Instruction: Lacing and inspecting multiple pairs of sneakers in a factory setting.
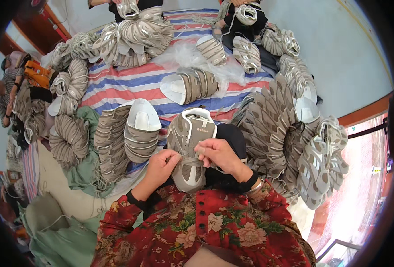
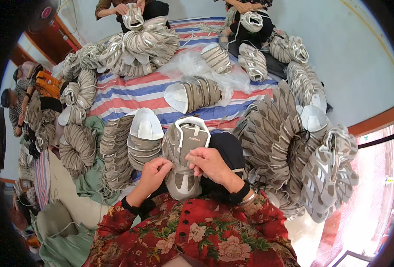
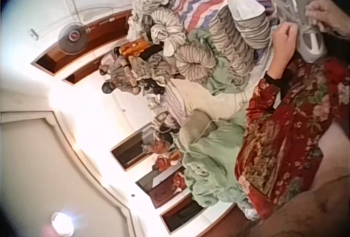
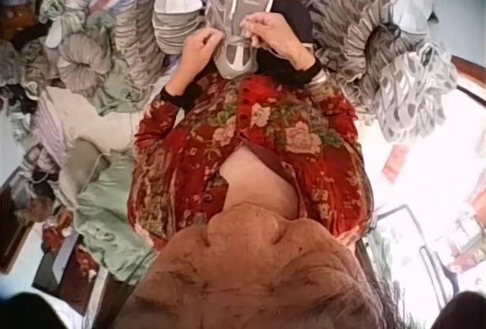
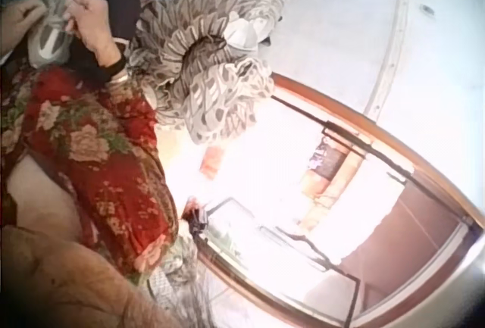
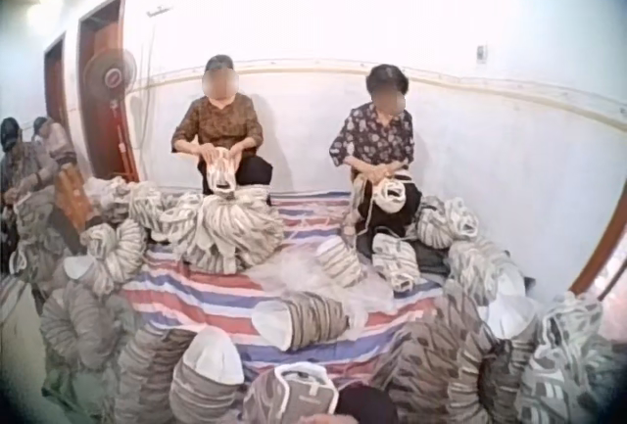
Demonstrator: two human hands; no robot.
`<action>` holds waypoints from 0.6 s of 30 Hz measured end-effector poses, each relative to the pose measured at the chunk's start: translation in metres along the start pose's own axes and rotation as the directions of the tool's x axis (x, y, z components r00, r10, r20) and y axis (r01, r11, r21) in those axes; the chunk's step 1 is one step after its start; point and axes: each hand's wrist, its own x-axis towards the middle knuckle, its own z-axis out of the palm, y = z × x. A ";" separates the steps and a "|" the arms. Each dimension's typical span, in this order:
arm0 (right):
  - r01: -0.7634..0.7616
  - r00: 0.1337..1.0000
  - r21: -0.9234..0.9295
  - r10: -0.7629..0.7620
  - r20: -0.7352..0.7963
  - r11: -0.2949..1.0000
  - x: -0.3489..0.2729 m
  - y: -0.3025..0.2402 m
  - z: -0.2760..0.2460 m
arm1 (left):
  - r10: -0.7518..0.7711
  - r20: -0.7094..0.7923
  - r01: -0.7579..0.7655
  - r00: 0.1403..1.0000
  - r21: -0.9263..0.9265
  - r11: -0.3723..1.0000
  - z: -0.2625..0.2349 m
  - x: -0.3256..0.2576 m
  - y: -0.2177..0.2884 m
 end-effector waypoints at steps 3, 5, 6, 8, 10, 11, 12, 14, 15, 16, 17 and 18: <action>0.050 0.998 -0.052 -0.052 -0.034 0.997 -0.001 -0.014 -0.001 | -0.102 0.036 0.103 0.994 -0.029 0.994 -0.001 -0.002 0.003; 0.136 0.988 -0.019 -0.137 -0.065 0.991 0.005 -0.013 0.004 | -0.142 0.044 0.145 0.989 -0.099 0.984 0.000 -0.004 -0.001; 0.117 0.991 -0.082 -0.122 -0.055 0.990 0.007 -0.015 0.004 | -0.141 0.048 0.145 0.989 -0.097 0.985 0.001 -0.004 -0.003; 0.099 0.993 -0.141 -0.106 -0.047 0.985 0.009 -0.016 0.004 | -0.135 0.070 0.142 0.988 -0.115 0.983 0.001 -0.004 -0.005; 0.062 0.998 -0.150 -0.065 -0.014 0.987 0.011 -0.017 0.001 | -0.189 0.111 0.204 0.976 -0.137 0.969 -0.002 -0.005 -0.002; 0.060 0.998 -0.146 -0.063 -0.017 0.987 0.012 -0.017 0.001 | -0.243 0.151 0.266 0.958 -0.160 0.951 -0.003 -0.005 -0.001; 0.057 0.998 -0.156 -0.058 -0.007 0.986 0.014 -0.017 0.002 | -0.244 0.154 0.268 0.957 -0.158 0.950 -0.005 -0.006 -0.003; 0.055 0.998 -0.166 -0.056 -0.001 0.985 0.016 -0.017 0.003 | -0.235 0.136 0.260 0.963 -0.222 0.940 -0.006 -0.005 -0.006; 0.075 0.997 -0.158 -0.076 -0.004 0.985 0.017 -0.016 0.004 | -0.230 0.138 0.256 0.963 -0.222 0.941 -0.005 -0.004 -0.009; 0.098 0.995 -0.152 -0.100 -0.007 0.984 0.019 -0.017 0.004 | -0.260 0.098 0.274 0.961 -0.191 0.942 -0.003 -0.002 -0.012; 0.106 0.994 -0.156 -0.111 -0.019 0.982 0.019 -0.016 0.002 | -0.282 0.062 0.288 0.958 -0.163 0.944 0.001 0.002 -0.011; 0.131 0.991 -0.159 -0.136 -0.018 0.979 0.017 -0.014 0.002 | -0.262 0.071 0.270 0.963 -0.164 0.949 0.004 0.004 -0.006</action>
